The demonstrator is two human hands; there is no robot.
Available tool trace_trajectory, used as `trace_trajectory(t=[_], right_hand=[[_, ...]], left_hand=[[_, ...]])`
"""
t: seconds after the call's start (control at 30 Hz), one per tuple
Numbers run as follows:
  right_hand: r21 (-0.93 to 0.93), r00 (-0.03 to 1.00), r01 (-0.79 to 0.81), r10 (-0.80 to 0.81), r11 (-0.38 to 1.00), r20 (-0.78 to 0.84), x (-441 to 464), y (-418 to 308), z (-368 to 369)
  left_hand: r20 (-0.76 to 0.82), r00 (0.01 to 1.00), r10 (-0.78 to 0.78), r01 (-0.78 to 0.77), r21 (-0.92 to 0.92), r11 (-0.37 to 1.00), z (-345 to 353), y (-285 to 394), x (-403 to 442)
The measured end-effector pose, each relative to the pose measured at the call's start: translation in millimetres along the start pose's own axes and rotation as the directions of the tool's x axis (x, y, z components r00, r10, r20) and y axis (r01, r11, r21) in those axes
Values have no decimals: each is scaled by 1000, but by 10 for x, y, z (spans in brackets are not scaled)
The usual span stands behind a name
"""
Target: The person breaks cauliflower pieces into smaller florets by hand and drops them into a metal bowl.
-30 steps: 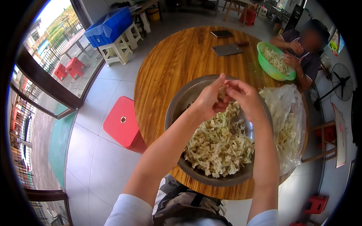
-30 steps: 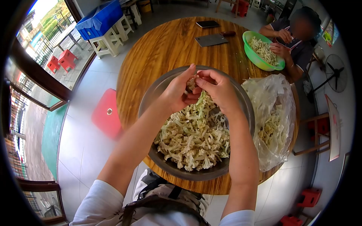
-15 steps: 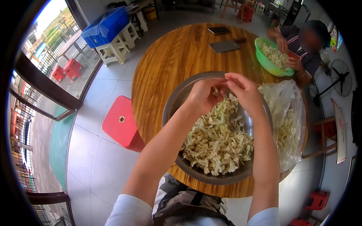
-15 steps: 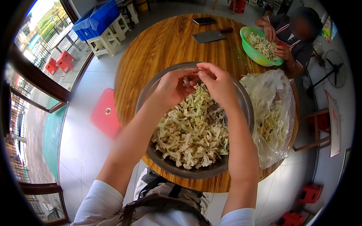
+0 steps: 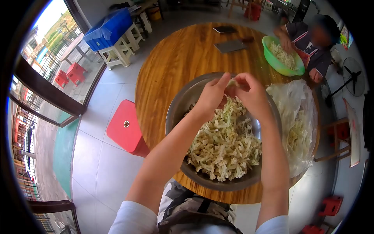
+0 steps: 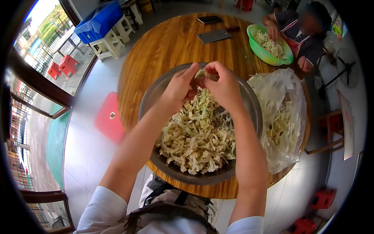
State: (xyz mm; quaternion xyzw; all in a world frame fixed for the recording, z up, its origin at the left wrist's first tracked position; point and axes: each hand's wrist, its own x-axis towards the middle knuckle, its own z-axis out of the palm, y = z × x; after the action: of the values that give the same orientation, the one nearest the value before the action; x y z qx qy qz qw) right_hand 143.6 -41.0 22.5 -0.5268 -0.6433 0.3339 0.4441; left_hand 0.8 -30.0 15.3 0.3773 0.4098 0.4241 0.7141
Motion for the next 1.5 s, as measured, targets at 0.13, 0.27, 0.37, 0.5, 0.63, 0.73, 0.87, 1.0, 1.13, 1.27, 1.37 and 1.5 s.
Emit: trace_trajectory(t=[0.13, 0.27, 0.37, 0.5, 0.63, 0.73, 0.87, 1.0, 1.13, 1.27, 1.37, 1.5], right_hand=[[-61, 999, 20, -22, 998, -38, 4, 24, -16], [-122, 993, 100, -107, 988, -58, 26, 136, -28], [-109, 983, 108, -123, 988, -137, 28, 74, -78], [36, 959, 94, -81, 995, -272, 78, 76, -170], [271, 944, 95, 0, 958, -330, 107, 52, -235], [364, 956, 73, 38, 928, -290, 94, 71, -305], [372, 957, 88, 25, 924, -288, 60, -27, -258], [400, 966, 80, 27, 913, -256, 49, -36, -248], [454, 971, 71, 42, 888, -234, 44, -56, -259], [484, 976, 54, 56, 874, -209, 40, -66, -293], [437, 981, 51, 37, 898, -190, 31, -59, -302], [431, 981, 61, 26, 900, -193, 22, -84, -314]], left_hand=[[-141, 987, 73, -71, 21, 997, -66, -38, 72], [-99, 988, 118, -102, 159, 982, -94, -156, 157], [-102, 969, 226, -155, 461, 874, -57, -223, 154], [58, 924, 379, -294, 743, 602, -22, -326, 116], [384, 903, 192, -418, 685, 597, 161, -469, 7], [505, 857, -104, -369, 741, 561, 358, -603, -63], [583, 739, -336, -469, 804, 365, 561, -709, -103], [596, 618, -512, -566, 790, 237, 773, -897, 47], [583, 642, -497, -554, 802, 225, 812, -971, 44], [634, 625, -455, -501, 773, 388, 726, -798, -70], [639, 604, -476, -422, 763, 489, 776, -645, -102], [647, 648, -401, -401, 738, 543, 726, -550, -153]])
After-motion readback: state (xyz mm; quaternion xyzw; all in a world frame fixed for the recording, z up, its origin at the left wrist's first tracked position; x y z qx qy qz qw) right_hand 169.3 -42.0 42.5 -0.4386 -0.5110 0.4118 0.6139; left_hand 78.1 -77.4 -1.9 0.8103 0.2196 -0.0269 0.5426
